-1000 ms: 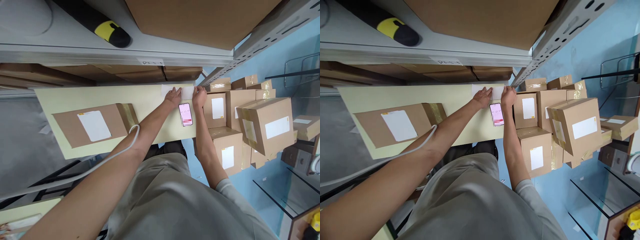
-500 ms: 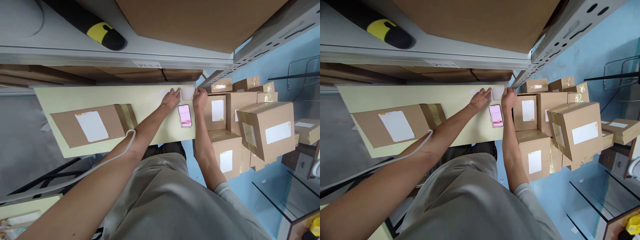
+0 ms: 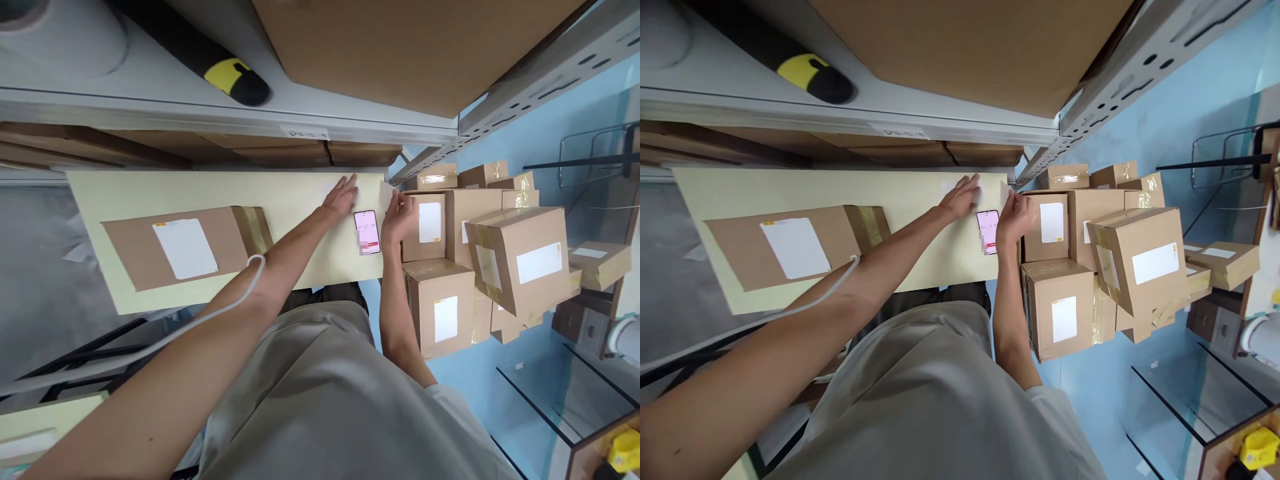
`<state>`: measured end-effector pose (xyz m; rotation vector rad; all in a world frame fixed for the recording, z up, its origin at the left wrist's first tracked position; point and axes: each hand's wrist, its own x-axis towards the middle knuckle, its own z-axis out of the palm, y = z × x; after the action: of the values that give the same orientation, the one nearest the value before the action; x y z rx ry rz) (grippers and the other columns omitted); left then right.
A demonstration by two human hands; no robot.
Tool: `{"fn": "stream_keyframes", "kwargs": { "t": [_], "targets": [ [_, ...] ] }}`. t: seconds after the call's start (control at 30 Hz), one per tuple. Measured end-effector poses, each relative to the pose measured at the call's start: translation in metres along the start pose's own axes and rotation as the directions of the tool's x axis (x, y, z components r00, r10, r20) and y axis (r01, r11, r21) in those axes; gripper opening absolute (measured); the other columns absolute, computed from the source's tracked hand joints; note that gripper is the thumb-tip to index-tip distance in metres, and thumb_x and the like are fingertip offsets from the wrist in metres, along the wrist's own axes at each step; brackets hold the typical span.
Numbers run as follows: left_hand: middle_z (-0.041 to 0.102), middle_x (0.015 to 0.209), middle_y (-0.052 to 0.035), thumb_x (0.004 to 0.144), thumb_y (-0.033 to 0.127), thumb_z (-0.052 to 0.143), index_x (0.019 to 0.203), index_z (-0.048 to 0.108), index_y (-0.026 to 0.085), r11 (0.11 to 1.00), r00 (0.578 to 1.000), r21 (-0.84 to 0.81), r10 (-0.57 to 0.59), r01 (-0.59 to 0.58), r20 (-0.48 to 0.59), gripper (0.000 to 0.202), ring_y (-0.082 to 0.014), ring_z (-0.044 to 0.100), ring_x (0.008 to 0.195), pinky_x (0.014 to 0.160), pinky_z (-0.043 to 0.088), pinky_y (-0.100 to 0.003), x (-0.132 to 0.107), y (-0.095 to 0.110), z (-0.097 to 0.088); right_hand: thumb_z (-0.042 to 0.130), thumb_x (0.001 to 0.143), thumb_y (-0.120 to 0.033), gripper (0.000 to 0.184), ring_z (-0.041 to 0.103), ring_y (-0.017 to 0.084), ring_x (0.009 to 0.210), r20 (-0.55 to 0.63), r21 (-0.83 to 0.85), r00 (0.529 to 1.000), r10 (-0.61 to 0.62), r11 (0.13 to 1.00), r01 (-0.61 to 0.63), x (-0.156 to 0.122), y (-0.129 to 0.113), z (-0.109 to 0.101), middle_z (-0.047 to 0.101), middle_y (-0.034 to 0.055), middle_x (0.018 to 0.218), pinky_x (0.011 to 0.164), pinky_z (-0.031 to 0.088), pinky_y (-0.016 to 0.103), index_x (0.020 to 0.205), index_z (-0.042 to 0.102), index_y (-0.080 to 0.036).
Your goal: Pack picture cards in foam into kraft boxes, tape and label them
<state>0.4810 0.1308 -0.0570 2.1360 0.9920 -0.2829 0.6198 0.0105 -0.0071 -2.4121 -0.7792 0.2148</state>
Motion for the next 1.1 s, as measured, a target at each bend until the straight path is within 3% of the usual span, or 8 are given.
{"fn": "stream_keyframes", "kwargs": {
  "t": [0.1,0.2,0.33,0.43,0.63,0.87,1.0,1.1],
  "targets": [
    [0.054,0.177,-0.023,0.116,0.046,0.048,0.154,0.069,0.008,0.899,0.965,-0.433,-0.17,0.067,-0.202,0.058,-0.0345,0.042,0.172,0.14,0.038,-0.051,-0.043,0.013,-0.007,0.045,0.121,-0.057,0.05,0.072,0.033,0.126,0.09,0.054,0.99,-0.107,0.993,0.102,-0.034,-0.026,-0.006,0.077,0.0157,0.123,0.115,0.055,0.055,0.118,0.084,-0.026],
    [0.082,0.133,-0.0186,0.111,0.081,0.041,0.123,0.078,0.017,0.379,0.917,-0.925,-0.36,-0.027,-0.175,0.075,-0.0289,0.077,0.132,0.112,0.064,-0.044,-0.117,0.023,-0.012,0.051,0.12,-0.055,0.044,0.072,0.033,0.127,0.271,0.109,0.926,-0.264,0.964,0.243,-0.082,-0.054,-0.007,0.079,0.0148,0.124,0.117,0.053,0.055,0.116,0.086,-0.029],
    [0.074,0.084,-0.0033,0.075,0.083,0.093,0.087,0.072,0.021,0.001,0.856,-0.983,-0.491,-0.183,-0.16,0.067,-0.0172,0.073,0.079,0.074,0.064,-0.026,-0.22,0.008,-0.02,0.058,0.118,-0.051,0.035,0.073,0.033,0.129,0.561,0.23,0.678,-0.475,0.876,0.423,-0.157,-0.092,-0.009,0.082,0.0116,0.131,0.12,0.052,0.054,0.12,0.088,-0.034],
    [0.065,0.067,0.0026,0.064,0.076,0.103,0.078,0.069,0.021,-0.018,0.772,-0.965,-0.605,-0.261,-0.197,0.067,-0.0129,0.064,0.063,0.066,0.063,-0.025,-0.277,-0.021,-0.027,0.069,0.112,-0.051,0.029,0.067,0.034,0.146,0.621,0.351,0.539,-0.569,0.817,0.457,-0.2,-0.116,-0.015,0.077,0.0106,0.149,0.129,0.049,0.053,0.129,0.087,-0.035],
    [0.073,0.068,-0.0019,0.062,0.071,0.105,0.083,0.078,0.018,0.089,0.694,-0.978,-0.693,-0.188,-0.196,0.064,-0.0184,0.073,0.063,0.068,0.071,-0.033,-0.354,-0.083,-0.038,0.068,0.11,-0.064,0.05,0.043,0.032,0.174,0.581,0.539,0.595,-0.555,0.81,0.23,-0.219,-0.151,-0.03,0.057,0.0084,0.179,0.144,0.035,0.056,0.148,0.08,-0.033],
    [0.076,0.071,-0.0025,0.065,0.047,0.107,0.073,0.075,0.019,0.139,0.626,-0.962,-0.736,-0.236,-0.26,0.044,-0.0188,0.073,0.066,0.062,0.063,-0.027,-0.414,-0.138,-0.052,0.069,0.103,-0.081,0.061,0.069,0.033,0.154,0.704,0.603,0.387,-0.595,0.789,0.115,-0.251,-0.188,-0.053,0.08,0.0011,0.152,0.147,0.03,0.058,0.14,0.087,-0.036],
    [0.076,0.074,-0.002,0.073,0.053,0.102,0.076,0.074,0.02,0.1,0.529,-0.924,-0.794,-0.37,-0.298,0.043,-0.0163,0.07,0.066,0.056,0.054,-0.023,-0.431,-0.157,-0.056,0.069,0.102,-0.083,0.067,0.066,0.033,0.157,0.77,0.593,0.212,-0.602,0.798,0.109,-0.292,-0.205,-0.066,0.075,0.0015,0.159,0.144,0.039,0.054,0.149,0.082,-0.036],
    [0.077,0.076,-0.0041,0.077,0.067,0.097,0.079,0.073,0.019,0.006,0.553,-0.905,-0.79,-0.425,-0.265,0.053,-0.0172,0.071,0.068,0.054,0.052,-0.023,-0.444,-0.163,-0.057,0.064,0.105,-0.082,0.07,0.064,0.031,0.16,0.782,0.593,0.147,-0.606,0.795,0.128,-0.318,-0.216,-0.07,0.072,0.0023,0.163,0.142,0.042,0.05,0.156,0.077,-0.034]
  ]
}}
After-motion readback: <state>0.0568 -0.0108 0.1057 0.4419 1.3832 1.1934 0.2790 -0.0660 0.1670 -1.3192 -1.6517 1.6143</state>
